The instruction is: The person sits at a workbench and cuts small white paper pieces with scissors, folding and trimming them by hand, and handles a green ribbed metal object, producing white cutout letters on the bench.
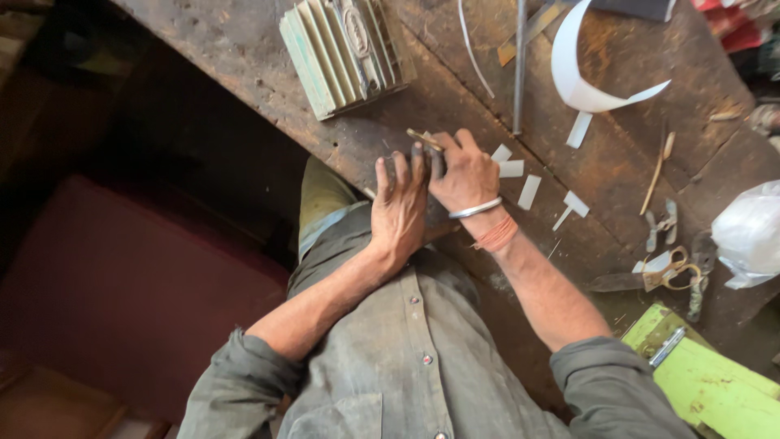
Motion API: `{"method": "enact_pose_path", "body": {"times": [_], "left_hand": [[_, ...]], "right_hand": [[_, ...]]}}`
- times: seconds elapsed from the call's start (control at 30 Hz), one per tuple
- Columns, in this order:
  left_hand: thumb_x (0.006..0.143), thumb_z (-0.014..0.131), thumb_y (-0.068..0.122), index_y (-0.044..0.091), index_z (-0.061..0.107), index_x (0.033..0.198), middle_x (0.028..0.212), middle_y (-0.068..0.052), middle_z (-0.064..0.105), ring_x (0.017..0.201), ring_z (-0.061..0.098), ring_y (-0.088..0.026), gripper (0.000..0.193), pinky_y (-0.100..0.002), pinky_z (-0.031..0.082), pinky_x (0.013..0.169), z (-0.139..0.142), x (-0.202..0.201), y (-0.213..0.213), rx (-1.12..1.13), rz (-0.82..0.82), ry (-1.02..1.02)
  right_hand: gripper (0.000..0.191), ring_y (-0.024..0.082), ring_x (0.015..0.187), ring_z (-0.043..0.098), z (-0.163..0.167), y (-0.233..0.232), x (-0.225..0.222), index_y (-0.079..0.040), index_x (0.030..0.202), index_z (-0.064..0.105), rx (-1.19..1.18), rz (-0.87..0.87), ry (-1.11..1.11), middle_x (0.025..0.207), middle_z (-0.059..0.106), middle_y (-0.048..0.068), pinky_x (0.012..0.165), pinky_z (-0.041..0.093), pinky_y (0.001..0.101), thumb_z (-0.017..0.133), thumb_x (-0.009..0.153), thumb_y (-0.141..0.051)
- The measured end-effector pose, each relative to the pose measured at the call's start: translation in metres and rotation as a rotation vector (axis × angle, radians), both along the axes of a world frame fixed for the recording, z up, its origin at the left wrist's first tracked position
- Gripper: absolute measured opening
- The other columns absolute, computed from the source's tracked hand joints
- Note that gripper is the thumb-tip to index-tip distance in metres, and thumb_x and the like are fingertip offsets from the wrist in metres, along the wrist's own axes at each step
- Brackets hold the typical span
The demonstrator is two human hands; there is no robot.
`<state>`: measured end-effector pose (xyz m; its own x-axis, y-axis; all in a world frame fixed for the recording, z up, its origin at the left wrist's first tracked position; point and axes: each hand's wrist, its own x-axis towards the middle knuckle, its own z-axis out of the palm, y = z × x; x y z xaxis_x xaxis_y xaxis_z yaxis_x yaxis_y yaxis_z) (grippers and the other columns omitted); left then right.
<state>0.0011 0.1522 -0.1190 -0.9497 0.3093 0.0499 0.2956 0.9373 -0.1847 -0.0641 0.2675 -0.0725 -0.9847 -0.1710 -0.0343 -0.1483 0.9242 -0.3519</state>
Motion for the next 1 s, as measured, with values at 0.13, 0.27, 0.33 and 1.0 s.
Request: {"method": "enact_pose_path", "body": {"times": [0.13, 0.27, 0.33, 1.0], "left_hand": [[0.066, 0.057, 0.092, 0.003, 0.036, 0.160, 0.159, -0.018, 0.033, 0.142, 0.031, -0.041, 0.131, -0.061, 0.013, 0.120, 0.001, -0.002, -0.001, 0.264, -0.032, -0.253], [0.066, 0.069, 0.081, -0.004, 0.047, 0.145, 0.148, -0.020, 0.045, 0.135, 0.039, -0.040, 0.118, -0.061, 0.019, 0.116, 0.012, -0.014, -0.007, 0.410, -0.046, -0.271], [0.069, 0.075, 0.063, 0.000, 0.058, 0.133, 0.133, -0.017, 0.055, 0.128, 0.047, -0.036, 0.091, -0.060, 0.025, 0.116, 0.016, -0.029, -0.009, 0.469, -0.071, -0.238], [0.062, 0.094, 0.042, 0.007, 0.070, 0.078, 0.093, -0.012, 0.066, 0.093, 0.066, -0.037, 0.045, -0.051, 0.051, 0.077, 0.023, -0.109, -0.005, 0.871, 0.135, -0.483]], "right_hand": [[0.018, 0.041, 0.079, 0.070, -0.001, 0.002, -0.011, -0.013, 0.114, 0.069, 0.059, -0.040, 0.015, 0.099, 0.062, 0.015, 0.066, 0.057, 0.0517, 0.067, 0.098, -0.020], [0.030, 0.046, 0.083, 0.068, 0.001, 0.008, -0.024, -0.007, 0.116, 0.069, 0.079, -0.027, -0.015, 0.099, 0.064, 0.019, 0.069, 0.055, 0.0543, 0.071, 0.090, -0.023], [0.030, 0.046, 0.090, 0.067, 0.006, 0.013, -0.025, -0.005, 0.120, 0.068, -0.006, -0.064, -0.015, 0.104, 0.064, 0.020, 0.075, 0.054, 0.0539, 0.070, 0.095, -0.022], [0.031, 0.035, 0.096, 0.069, 0.025, 0.064, 0.099, -0.003, 0.107, 0.071, -0.244, -0.159, 0.187, 0.104, 0.070, 0.015, 0.087, 0.055, 0.0406, 0.081, 0.078, -0.001]]}}
